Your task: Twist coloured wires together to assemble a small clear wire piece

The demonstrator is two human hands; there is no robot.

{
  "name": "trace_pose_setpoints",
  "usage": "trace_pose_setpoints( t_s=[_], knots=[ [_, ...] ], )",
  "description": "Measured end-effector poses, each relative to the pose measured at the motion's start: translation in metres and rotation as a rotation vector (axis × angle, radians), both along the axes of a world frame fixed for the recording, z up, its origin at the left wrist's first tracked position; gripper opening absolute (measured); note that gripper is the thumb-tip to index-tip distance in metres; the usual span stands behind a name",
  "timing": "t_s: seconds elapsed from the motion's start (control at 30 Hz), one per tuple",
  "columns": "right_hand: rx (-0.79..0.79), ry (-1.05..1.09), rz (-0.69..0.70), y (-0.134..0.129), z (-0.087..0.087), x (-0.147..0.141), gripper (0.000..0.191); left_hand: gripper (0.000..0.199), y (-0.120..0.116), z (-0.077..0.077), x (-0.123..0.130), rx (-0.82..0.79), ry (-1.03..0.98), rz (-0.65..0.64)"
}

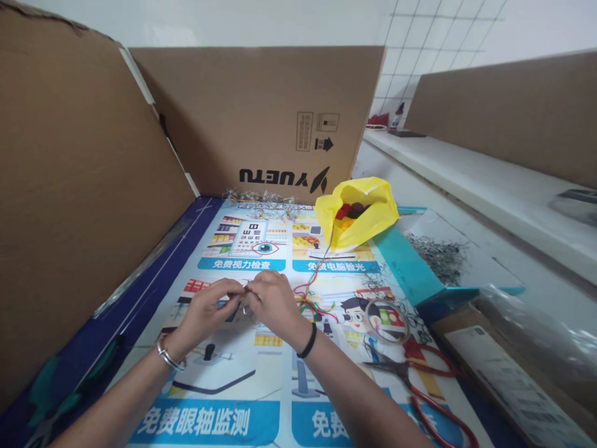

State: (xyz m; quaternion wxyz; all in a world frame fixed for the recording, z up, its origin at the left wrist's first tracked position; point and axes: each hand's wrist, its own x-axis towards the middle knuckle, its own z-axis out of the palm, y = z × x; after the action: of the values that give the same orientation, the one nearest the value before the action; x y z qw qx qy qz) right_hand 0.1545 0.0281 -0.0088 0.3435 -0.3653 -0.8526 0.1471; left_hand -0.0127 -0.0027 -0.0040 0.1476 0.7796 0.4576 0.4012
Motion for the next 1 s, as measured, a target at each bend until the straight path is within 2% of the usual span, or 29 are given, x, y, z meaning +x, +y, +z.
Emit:
trace_pose_setpoints(
  t_s=[0.2, 0.4, 0.73, 1.0],
  knots=[
    [-0.134, 0.131, 0.081, 0.0057, 0.0043, 0.001, 0.021, 0.015, 0.0001, -0.0057, -0.0008, 0.099, 0.053, -0.042],
    [-0.204, 0.15, 0.123, 0.0089, 0.003, 0.0045, 0.02, 0.013, -0.0014, -0.0067, -0.0011, 0.131, 0.074, -0.073],
    [-0.237, 0.17, 0.089, 0.0051, 0.0061, 0.0028, 0.017, 0.014, 0.0003, -0.0086, -0.0048, 0.092, 0.084, -0.082],
    [-0.243, 0.146, 0.14, 0.007, 0.0046, 0.0043, 0.019, 0.015, 0.0035, -0.0087, -0.0043, 0.131, 0.023, -0.084]
  ],
)
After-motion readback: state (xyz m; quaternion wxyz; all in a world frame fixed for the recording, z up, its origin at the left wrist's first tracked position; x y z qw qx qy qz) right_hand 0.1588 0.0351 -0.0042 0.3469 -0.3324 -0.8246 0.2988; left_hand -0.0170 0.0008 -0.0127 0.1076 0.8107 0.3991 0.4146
